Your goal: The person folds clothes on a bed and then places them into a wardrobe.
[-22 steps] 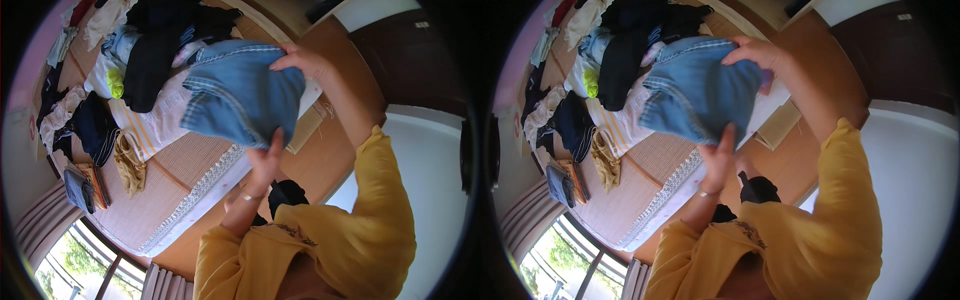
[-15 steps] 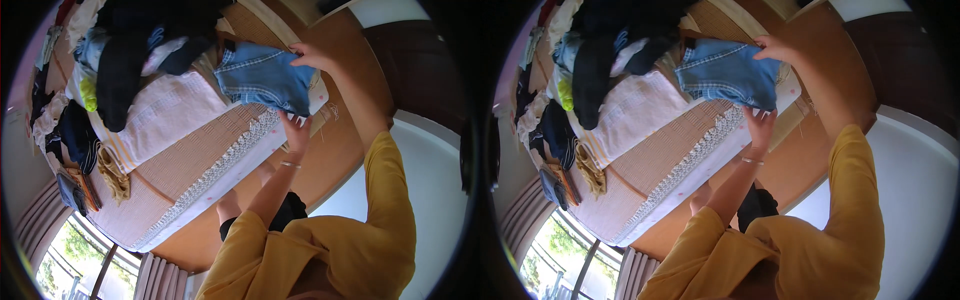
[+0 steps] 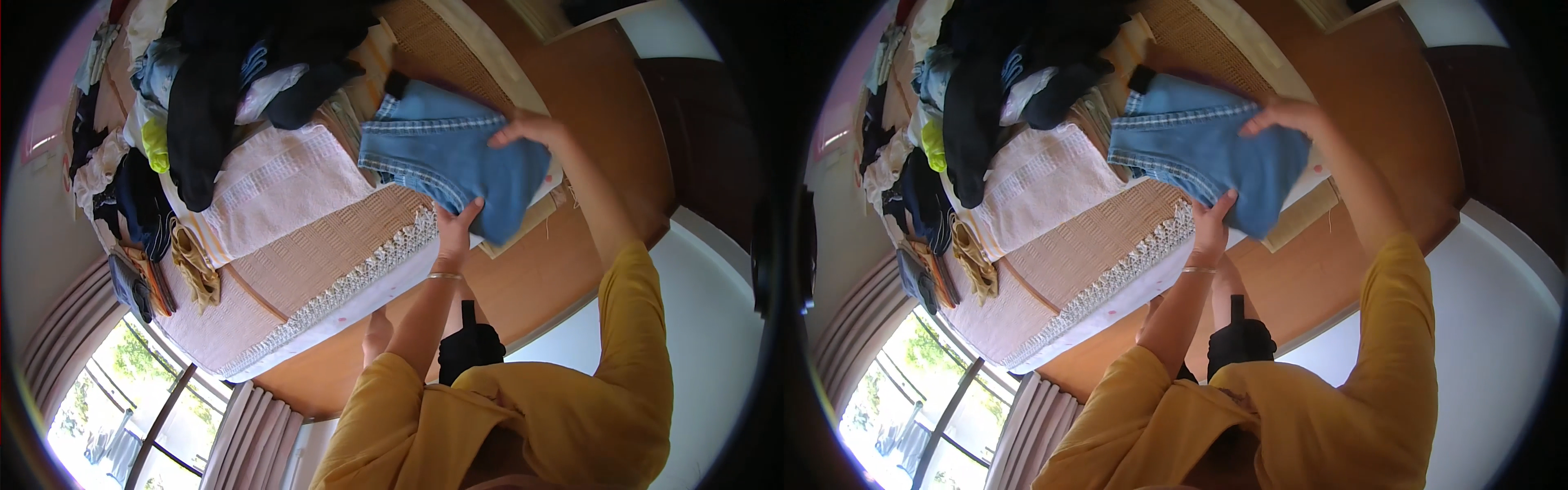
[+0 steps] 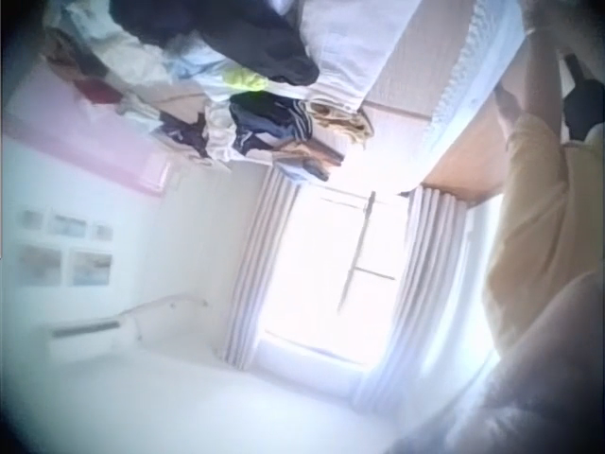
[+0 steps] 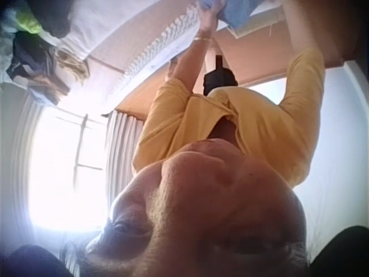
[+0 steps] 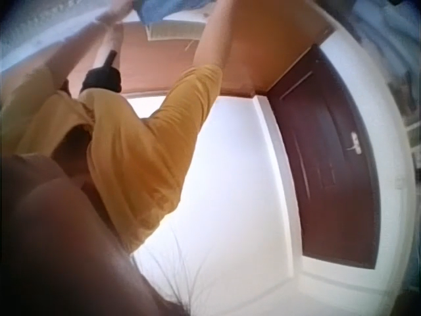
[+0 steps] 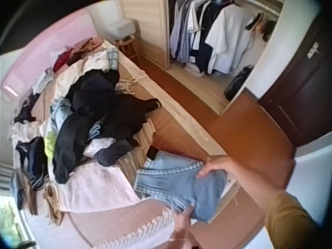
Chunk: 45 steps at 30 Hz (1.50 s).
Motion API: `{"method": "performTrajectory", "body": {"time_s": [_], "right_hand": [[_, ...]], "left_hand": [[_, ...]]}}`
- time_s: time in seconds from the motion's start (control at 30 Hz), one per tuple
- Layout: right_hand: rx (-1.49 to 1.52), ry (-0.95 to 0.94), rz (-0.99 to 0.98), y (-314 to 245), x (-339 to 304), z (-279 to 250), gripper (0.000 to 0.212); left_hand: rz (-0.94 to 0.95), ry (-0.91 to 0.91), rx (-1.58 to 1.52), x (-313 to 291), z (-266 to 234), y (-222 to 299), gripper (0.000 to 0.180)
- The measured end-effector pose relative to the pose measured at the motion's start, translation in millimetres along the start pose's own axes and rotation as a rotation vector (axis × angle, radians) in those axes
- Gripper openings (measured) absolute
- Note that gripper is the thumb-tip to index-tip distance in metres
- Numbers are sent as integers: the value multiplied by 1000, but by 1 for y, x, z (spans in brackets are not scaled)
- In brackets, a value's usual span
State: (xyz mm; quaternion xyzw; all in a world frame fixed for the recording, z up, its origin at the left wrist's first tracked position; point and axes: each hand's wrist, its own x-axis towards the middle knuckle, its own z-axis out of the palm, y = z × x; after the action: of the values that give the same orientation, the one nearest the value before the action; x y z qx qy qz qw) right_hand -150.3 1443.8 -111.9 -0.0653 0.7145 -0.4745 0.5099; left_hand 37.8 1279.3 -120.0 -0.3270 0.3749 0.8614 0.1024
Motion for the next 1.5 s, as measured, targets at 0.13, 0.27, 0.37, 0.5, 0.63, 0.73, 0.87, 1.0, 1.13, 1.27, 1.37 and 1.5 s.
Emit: {"method": "performTrajectory", "body": {"time_s": [0.13,0.27,0.37,0.5,0.63,0.73,0.87,1.0,1.13,1.27,1.37,1.5], "right_hand": [[440,-46,115,17,-50,51,71],[658,100,191,-10,-116,137,79],[686,58,86,-41,-137,199,82],[672,-145,37,-99,-117,290,80],[567,-375,-221,-167,-53,386,77],[460,-498,-377,-215,-2,467,75],[494,-705,-609,-297,66,608,70],[557,-722,-669,-348,127,718,81],[331,-361,-617,-307,206,804,83],[-269,83,-324,-251,243,834,67],[-249,-10,-451,-234,244,788,50],[-99,199,-484,-307,207,640,25]], "left_hand": [[-286,-197,-196,-44,-33,40,73],[-416,-360,-55,-112,-74,74,83],[-520,-337,-3,-166,-108,107,87],[-503,-141,-175,-240,-157,161,78],[-359,185,-430,-301,-252,176,67],[-136,334,-365,-327,-325,234,50],[201,521,-149,-378,-480,301,53],[335,591,-172,-393,-591,375,54],[268,637,-151,-357,-680,399,42],[308,750,140,-300,-752,348,49],[345,667,-23,-286,-747,338,59],[293,726,227,-329,-802,321,69]]}}
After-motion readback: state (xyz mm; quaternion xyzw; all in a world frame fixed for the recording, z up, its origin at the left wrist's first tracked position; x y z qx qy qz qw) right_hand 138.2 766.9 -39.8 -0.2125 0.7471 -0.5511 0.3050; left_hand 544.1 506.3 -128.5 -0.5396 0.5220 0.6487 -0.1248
